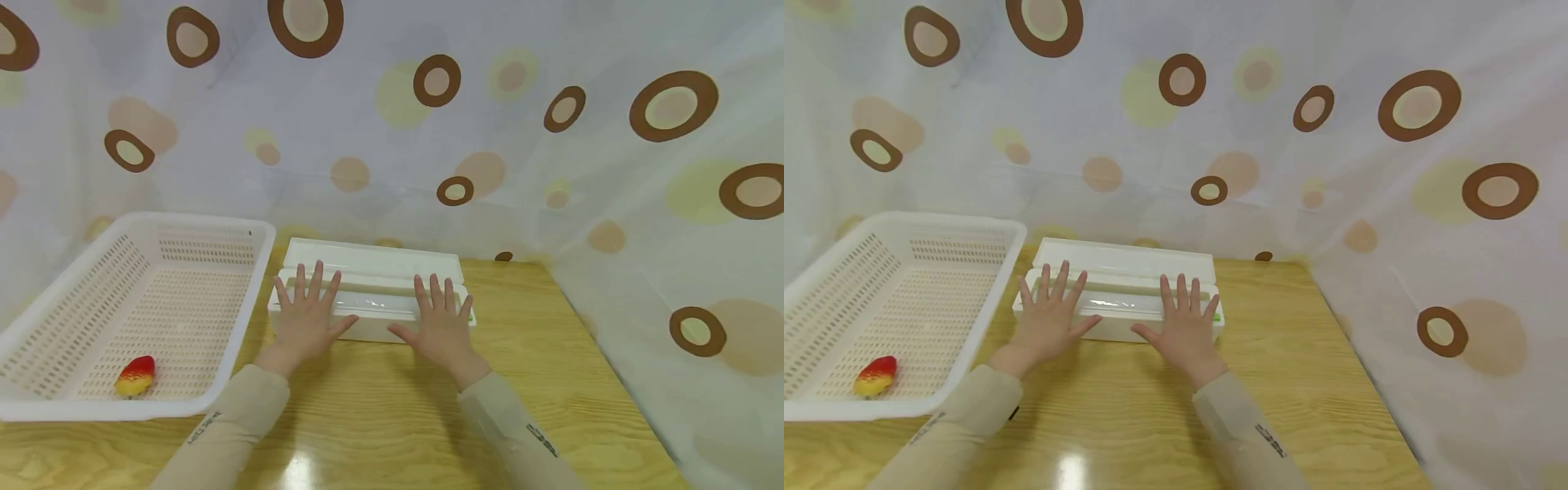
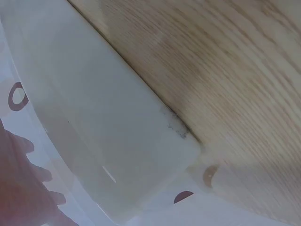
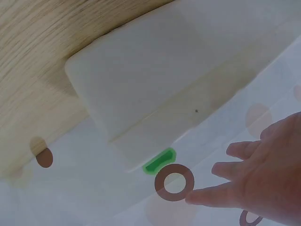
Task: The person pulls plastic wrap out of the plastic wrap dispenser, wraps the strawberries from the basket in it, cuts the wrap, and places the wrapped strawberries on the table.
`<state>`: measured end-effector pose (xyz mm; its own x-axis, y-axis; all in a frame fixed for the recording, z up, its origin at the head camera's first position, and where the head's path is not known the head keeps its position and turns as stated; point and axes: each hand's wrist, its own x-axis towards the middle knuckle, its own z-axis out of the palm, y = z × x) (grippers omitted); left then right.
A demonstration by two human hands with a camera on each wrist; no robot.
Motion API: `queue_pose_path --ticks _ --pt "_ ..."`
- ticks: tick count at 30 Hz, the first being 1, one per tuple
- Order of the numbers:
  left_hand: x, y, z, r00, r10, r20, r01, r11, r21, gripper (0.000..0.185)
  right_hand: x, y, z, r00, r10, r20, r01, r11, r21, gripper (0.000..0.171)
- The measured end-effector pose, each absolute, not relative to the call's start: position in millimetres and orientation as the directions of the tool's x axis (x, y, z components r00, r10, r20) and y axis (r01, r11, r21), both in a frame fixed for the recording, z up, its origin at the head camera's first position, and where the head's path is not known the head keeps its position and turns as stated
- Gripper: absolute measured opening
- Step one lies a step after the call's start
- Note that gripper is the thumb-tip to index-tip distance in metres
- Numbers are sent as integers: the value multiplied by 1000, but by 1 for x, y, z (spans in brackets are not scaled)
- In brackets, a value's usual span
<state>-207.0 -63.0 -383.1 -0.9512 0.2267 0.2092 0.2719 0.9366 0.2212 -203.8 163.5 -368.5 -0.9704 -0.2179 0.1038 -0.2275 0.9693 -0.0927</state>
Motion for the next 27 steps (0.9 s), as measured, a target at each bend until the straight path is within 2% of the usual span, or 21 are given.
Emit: queue_pose_path --ticks 5,11,17,22,27 --pt "-206 -65 -383 -962 197 188 238 943 232 77 -201 173 -367 -974 -205 100 -215 971 -102 95" --pt "-205 -68 -384 -962 189 198 227 955 190 73 -202 188 -365 -969 -203 141 -215 974 -78 96" --pt "-208 -72 -383 -959 200 200 233 960 156 66 -206 202 -362 -975 -184 126 -192 979 -62 95" --pt "-211 -75 -389 -960 174 217 219 954 203 59 -206 214 -362 -977 -188 97 -193 980 -52 89" --pt "-212 -78 -392 -946 164 280 238 937 256 47 -208 224 -359 -973 -210 96 -210 978 15 72"
